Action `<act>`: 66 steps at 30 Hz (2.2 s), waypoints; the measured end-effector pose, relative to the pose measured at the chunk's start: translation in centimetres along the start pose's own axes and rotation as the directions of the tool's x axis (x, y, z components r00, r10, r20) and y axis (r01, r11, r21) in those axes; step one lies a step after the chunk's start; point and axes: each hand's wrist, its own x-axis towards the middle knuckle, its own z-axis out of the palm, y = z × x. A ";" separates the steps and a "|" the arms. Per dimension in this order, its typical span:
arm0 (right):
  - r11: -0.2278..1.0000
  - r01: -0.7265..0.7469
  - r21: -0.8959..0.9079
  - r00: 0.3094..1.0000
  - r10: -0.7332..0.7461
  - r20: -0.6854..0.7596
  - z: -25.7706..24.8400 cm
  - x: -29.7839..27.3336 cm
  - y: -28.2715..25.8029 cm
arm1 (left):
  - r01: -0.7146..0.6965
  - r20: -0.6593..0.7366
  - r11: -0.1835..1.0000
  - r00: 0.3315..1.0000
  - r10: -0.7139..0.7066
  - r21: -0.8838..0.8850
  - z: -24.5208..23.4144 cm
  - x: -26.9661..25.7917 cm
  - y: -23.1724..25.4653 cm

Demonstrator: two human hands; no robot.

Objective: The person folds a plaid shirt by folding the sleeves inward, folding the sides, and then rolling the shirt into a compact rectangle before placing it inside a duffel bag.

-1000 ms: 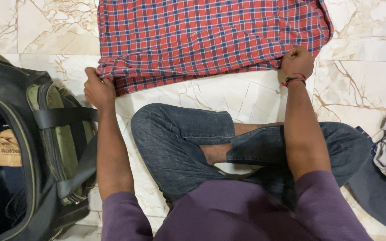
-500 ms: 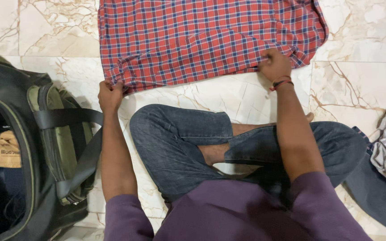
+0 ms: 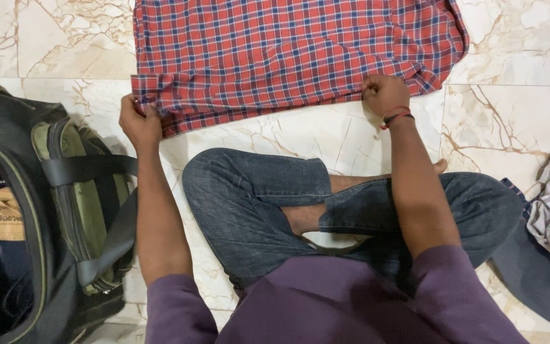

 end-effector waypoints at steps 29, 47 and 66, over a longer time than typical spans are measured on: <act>0.842 -0.527 0.114 0.758 0.527 -0.385 -1.0 1.1 7.0 | -0.663 0.653 0.707 0.652 0.385 0.245 9.1 -3.5 14.9; 0.981 -0.179 0.073 0.842 0.191 -0.504 -2.9 3.1 -3.0 | -0.763 0.743 0.586 0.554 0.375 0.273 12.2 -3.9 13.4; 0.920 0.332 -0.210 0.925 -0.274 0.265 9.3 4.9 -12.4 | -0.676 0.834 0.574 0.552 -0.022 0.462 14.9 -2.8 14.3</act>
